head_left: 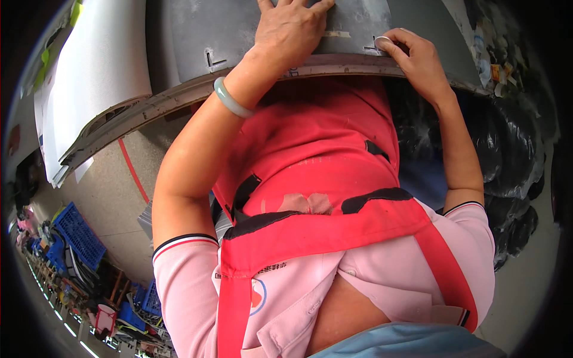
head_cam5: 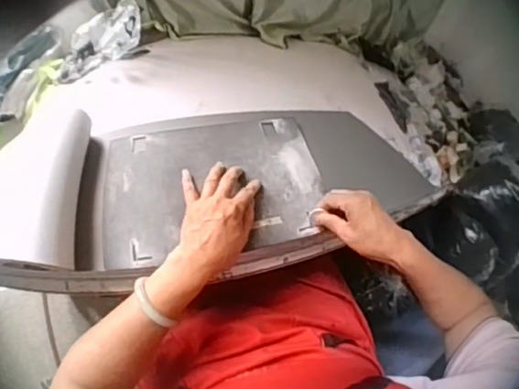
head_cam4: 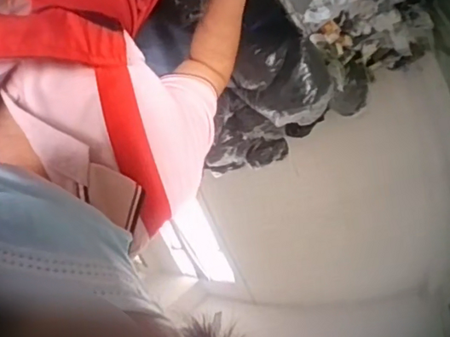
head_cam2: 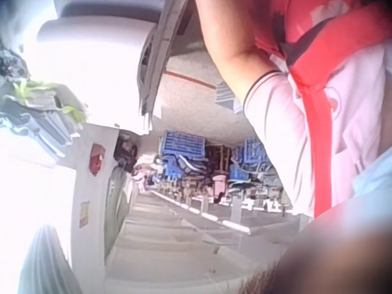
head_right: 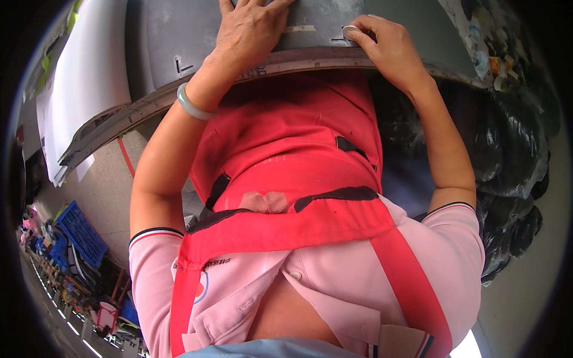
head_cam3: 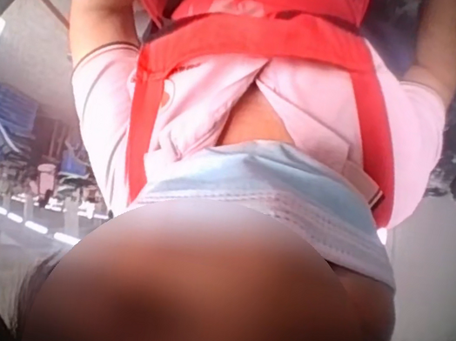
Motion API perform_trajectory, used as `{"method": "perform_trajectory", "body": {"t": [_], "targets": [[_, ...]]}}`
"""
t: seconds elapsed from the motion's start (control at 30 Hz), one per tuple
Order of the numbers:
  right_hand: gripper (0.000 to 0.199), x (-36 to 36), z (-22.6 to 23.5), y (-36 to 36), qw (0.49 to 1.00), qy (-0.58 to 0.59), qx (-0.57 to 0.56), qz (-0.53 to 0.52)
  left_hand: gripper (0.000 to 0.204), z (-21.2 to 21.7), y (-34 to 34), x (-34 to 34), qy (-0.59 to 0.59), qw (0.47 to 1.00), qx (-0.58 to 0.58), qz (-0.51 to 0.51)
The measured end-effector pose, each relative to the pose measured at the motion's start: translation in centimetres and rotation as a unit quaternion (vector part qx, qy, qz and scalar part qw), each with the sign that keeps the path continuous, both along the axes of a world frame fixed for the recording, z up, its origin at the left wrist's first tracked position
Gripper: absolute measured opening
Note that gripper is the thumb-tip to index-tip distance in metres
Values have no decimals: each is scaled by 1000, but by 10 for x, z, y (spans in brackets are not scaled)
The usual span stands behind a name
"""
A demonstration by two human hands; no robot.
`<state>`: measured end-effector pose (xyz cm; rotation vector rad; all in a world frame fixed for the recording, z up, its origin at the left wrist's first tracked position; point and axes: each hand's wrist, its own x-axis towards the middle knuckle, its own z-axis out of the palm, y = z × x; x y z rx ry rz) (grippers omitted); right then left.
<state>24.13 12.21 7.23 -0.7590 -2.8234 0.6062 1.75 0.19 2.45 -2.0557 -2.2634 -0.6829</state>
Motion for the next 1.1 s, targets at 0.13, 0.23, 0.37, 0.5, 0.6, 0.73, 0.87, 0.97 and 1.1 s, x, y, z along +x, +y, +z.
{"method": "perform_trajectory", "body": {"t": [0.13, 0.23, 0.37, 0.5, 0.6, 0.73, 0.87, 0.97, 1.1], "targets": [[19, -3, -8, -6, 966, 49, -188, -171, 36, -1, 2, 1, -2, 1000, 0, 0], [19, -3, -13, -3, 971, 55, -171, -155, 36, -3, 3, 0, 0, 1000, 26, -4], [16, -12, 13, 13, 952, -88, -266, -125, 36, -2, 4, -4, 2, 1000, 6, 0], [19, -21, 3, 49, 967, 51, -217, -125, 35, -18, 1, -1, 16, 985, 171, -17], [19, -62, 5, 70, 972, 84, -167, -142, 38, -26, 4, -5, 15, 998, 66, 8], [20, -89, -20, 114, 987, 103, -30, -120, 38, -22, 2, 1, 22, 999, 46, 9], [20, -112, -29, 142, 993, 107, 52, -26, 38, -20, 2, 2, 17, 999, 49, 11], [19, -127, -34, 151, 990, 106, 88, 17, 38, -19, 3, -1, 10, 999, 51, 7], [21, -138, -33, 149, 985, 79, 139, 61, 37, -20, 1, -4, 4, 998, 53, 14]]}}
